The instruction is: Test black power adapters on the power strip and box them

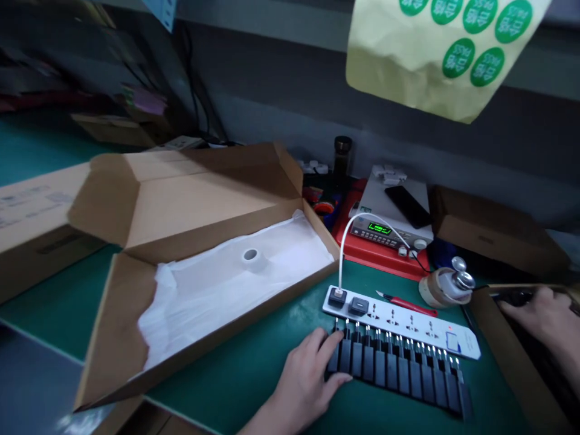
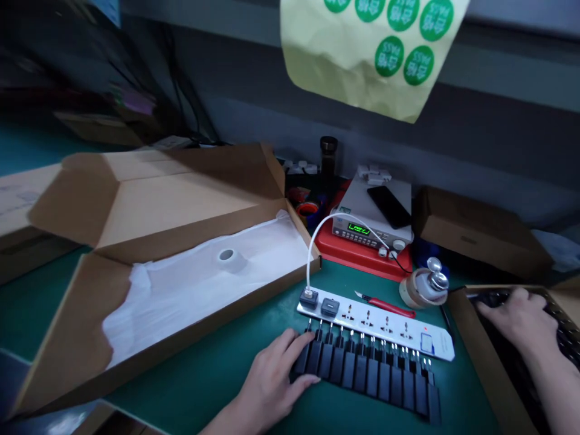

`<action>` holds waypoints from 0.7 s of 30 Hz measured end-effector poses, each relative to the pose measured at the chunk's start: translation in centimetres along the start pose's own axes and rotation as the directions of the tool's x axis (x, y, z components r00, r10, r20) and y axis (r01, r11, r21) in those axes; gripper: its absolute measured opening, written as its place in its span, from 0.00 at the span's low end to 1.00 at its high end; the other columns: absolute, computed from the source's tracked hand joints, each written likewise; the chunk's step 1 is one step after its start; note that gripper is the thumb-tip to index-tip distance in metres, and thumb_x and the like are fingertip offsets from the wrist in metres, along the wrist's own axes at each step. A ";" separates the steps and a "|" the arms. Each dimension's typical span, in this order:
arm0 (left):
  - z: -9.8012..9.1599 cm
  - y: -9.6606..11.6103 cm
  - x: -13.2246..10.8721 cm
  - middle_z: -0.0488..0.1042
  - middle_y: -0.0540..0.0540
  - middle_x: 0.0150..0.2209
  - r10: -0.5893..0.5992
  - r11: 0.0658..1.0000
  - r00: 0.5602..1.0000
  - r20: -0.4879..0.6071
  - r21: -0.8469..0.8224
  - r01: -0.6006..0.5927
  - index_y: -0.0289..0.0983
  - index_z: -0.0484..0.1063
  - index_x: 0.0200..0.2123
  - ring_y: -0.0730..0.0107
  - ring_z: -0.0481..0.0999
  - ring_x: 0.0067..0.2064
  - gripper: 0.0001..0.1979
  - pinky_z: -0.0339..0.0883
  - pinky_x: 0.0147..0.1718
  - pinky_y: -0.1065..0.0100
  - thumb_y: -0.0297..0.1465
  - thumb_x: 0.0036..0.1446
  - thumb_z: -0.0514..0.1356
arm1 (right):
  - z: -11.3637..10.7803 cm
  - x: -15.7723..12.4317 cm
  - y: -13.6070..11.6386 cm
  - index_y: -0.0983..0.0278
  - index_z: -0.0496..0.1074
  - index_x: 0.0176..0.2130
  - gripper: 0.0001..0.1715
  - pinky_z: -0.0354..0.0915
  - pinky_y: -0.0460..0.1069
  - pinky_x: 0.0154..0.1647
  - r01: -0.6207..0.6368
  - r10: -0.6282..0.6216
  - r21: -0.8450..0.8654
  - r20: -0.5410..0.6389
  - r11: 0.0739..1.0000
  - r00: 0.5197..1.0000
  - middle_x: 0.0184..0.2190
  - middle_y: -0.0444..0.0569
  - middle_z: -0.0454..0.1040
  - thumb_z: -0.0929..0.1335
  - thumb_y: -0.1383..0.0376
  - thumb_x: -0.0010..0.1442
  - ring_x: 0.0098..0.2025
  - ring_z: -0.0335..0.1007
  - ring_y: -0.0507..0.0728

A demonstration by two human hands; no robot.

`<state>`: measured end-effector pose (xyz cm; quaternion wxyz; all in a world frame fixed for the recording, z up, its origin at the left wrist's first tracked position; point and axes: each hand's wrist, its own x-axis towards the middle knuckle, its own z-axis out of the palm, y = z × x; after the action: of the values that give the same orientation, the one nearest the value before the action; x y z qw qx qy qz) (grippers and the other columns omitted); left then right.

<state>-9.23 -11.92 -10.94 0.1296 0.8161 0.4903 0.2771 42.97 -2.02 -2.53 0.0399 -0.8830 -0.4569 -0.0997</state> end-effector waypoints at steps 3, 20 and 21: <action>0.2 -0.2 -0.2 0.72 0.41 0.43 0.029 0.999 0.999 -0.025 0.023 -0.028 0.38 0.65 0.57 0.59 0.78 0.38 0.23 0.75 0.34 0.63 0.42 0.64 0.60 | -4.8 -2.1 -0.7 0.69 0.65 0.57 0.48 0.62 0.63 0.42 -0.043 0.043 0.004 -0.017 0.999 0.999 0.50 0.79 0.66 0.69 0.40 0.49 0.55 0.68 0.77; -5.7 3.5 2.4 0.73 0.38 0.47 -0.011 0.989 0.996 0.084 0.148 -0.002 0.41 0.57 0.65 0.60 0.76 0.33 0.29 0.70 0.19 0.67 0.48 0.66 0.53 | -7.5 -24.3 -2.7 0.70 0.71 0.50 0.35 0.68 0.58 0.40 0.501 -0.365 -0.197 0.476 0.843 0.800 0.48 0.66 0.69 0.76 0.59 0.45 0.43 0.71 0.69; -5.9 4.3 3.0 0.72 0.38 0.48 0.033 0.993 0.997 0.062 0.114 -0.040 0.43 0.57 0.65 0.58 0.76 0.35 0.28 0.71 0.19 0.67 0.46 0.67 0.53 | -7.0 -24.2 -2.3 0.71 0.70 0.53 0.39 0.68 0.59 0.43 0.475 -0.374 -0.172 0.416 0.863 0.829 0.52 0.67 0.68 0.76 0.56 0.46 0.45 0.70 0.70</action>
<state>-8.39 -11.72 -3.11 0.0919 0.8391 0.4862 0.2260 26.50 -21.14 -0.91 -0.1898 -0.7576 -0.6245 0.0009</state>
